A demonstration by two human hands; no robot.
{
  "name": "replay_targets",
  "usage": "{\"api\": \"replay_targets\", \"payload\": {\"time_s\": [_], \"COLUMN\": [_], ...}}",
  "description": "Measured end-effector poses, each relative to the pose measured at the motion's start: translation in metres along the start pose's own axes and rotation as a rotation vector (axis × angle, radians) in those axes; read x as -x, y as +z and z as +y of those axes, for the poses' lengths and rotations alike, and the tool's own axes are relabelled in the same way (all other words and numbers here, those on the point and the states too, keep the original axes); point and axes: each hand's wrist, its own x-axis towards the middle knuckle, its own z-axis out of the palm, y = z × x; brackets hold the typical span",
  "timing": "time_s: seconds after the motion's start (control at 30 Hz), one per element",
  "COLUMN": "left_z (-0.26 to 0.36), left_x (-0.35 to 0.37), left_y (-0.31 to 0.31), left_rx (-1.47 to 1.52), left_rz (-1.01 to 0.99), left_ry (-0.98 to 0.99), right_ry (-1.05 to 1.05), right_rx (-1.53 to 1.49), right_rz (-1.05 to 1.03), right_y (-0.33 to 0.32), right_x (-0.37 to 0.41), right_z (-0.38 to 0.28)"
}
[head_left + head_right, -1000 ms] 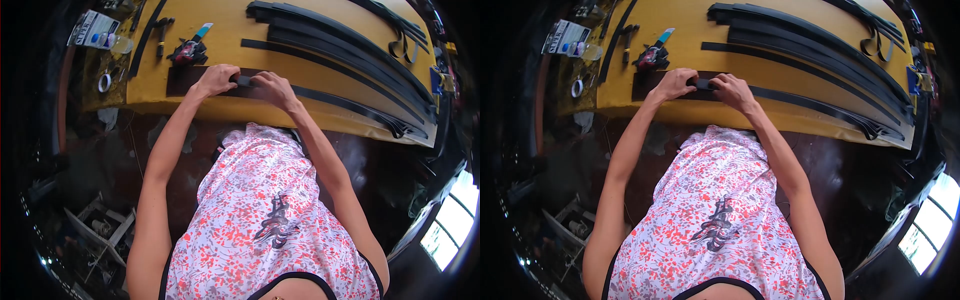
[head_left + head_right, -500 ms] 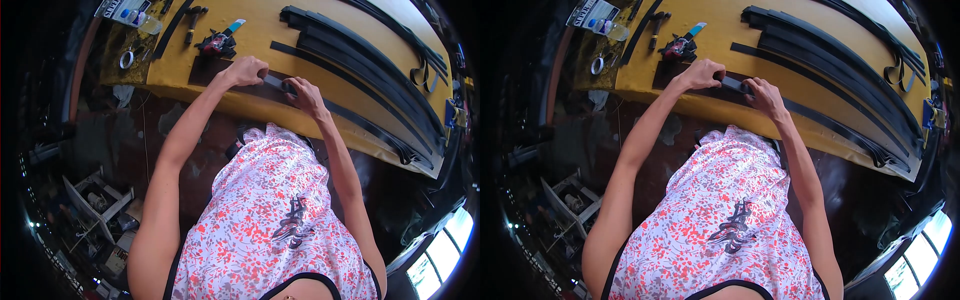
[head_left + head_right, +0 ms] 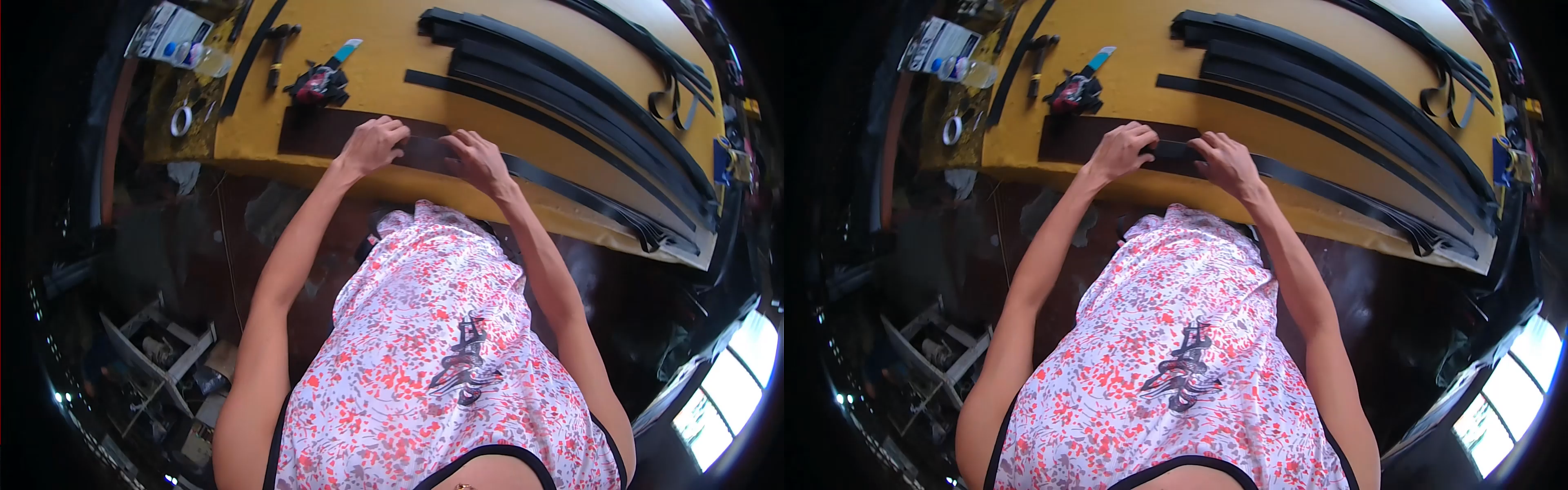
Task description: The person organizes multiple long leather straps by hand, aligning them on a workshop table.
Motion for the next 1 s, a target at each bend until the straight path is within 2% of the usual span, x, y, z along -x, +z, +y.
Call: {"api": "replay_targets", "payload": {"time_s": [0.17,0.3,0.43,0.6,0.77,0.83,1.0], "left_z": [0.001,0.005,0.013,0.015,0.019,0.024,0.023], "left_x": [0.004,0.001,-0.007,-0.012,-0.014,-0.015,-0.013], "left_y": [0.006,0.003,-0.003,-0.007,-0.008,-0.007,-0.005], "left_rx": [-0.049,-0.024,-0.036,-0.094,-0.114,-0.103,-0.186], "left_rz": [0.069,0.027,0.006,-0.058,-0.089,-0.096,-0.2], "left_ry": [0.057,0.012,0.031,0.031,-0.001,-0.039,-0.168], "right_ry": [-0.009,0.099,0.198,0.22,0.279,0.377,0.387], "right_rx": [0.034,0.13,0.148,0.133,0.099,0.163,0.282], "right_rz": [0.032,0.014,0.036,0.048,0.072,0.013,0.029], "right_y": [0.006,-0.016,-0.037,-0.069,-0.117,-0.143,-0.216], "right_x": [0.005,0.03,0.077,0.12,0.189,0.232,0.343], "right_z": [0.002,0.009,0.044,0.088,0.161,0.201,0.281]}}
